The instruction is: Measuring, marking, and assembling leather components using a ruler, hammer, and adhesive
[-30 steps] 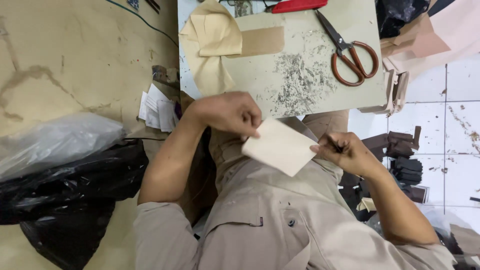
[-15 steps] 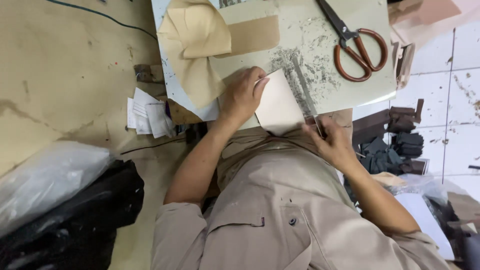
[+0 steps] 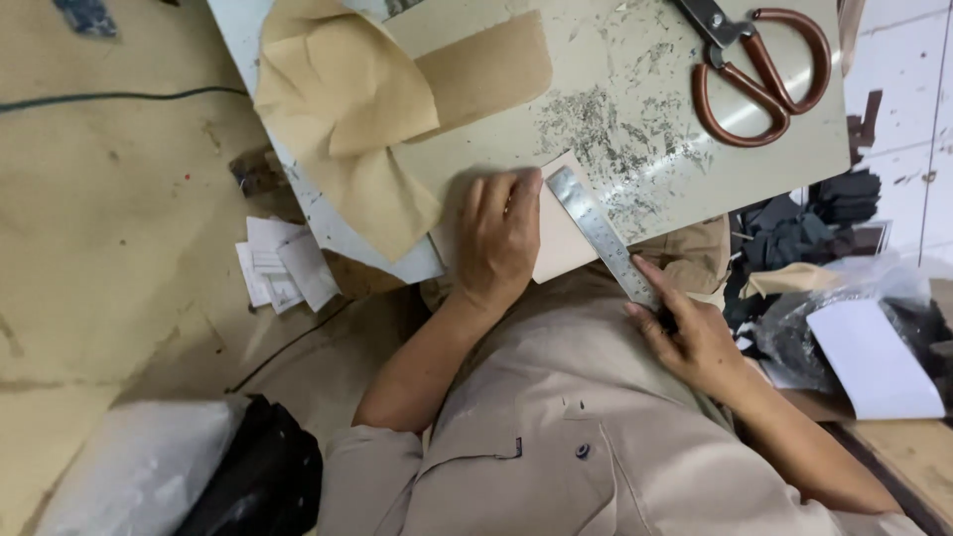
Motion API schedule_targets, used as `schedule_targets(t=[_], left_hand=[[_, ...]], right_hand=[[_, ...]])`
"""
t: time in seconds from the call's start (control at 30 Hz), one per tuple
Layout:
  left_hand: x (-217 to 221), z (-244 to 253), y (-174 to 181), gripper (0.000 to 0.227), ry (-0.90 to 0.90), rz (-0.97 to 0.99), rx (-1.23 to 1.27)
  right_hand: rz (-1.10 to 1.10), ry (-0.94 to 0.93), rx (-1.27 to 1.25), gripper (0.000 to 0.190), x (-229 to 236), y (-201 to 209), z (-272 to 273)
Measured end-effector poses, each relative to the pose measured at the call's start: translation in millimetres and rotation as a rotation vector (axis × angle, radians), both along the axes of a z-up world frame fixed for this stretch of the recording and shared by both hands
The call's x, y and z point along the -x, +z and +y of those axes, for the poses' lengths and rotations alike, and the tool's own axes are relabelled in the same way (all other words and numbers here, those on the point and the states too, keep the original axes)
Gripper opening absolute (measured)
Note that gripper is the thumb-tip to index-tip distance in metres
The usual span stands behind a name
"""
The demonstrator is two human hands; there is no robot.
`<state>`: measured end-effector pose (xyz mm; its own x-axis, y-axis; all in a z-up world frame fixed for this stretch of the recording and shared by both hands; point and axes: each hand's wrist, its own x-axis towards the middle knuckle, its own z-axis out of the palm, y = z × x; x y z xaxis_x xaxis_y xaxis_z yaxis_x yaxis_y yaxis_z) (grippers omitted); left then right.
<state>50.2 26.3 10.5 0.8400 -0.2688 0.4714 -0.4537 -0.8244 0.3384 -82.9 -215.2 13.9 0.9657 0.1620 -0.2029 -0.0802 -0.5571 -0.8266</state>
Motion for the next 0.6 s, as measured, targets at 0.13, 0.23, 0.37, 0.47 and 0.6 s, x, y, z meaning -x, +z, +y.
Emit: schedule_targets(t=[0.13, 0.23, 0.37, 0.47, 0.6], left_hand=[[-1, -3, 2, 0.015, -0.003, 0.053, 0.059], [-3, -3, 5, 0.034, 0.005, 0.106, 0.082], [-6, -2, 5, 0.034, 0.001, 0.107, 0.064], [-5, -1, 1, 0.035, -0.012, 0.125, 0.071], [-6, 0, -1, 0.034, -0.018, 0.151, 0.116]], right_hand=[[0.045, -0.030, 0.006, 0.061, -11, 14, 15], [0.085, -0.028, -0.004, 0.061, -20, 23, 22], [0.134, -0.037, 0.002, 0.060, -10, 13, 20], [0.169, -0.057, -0.005, 0.061, -12, 18, 24], [0.176, -0.051, 0.000, 0.062, -19, 27, 28]])
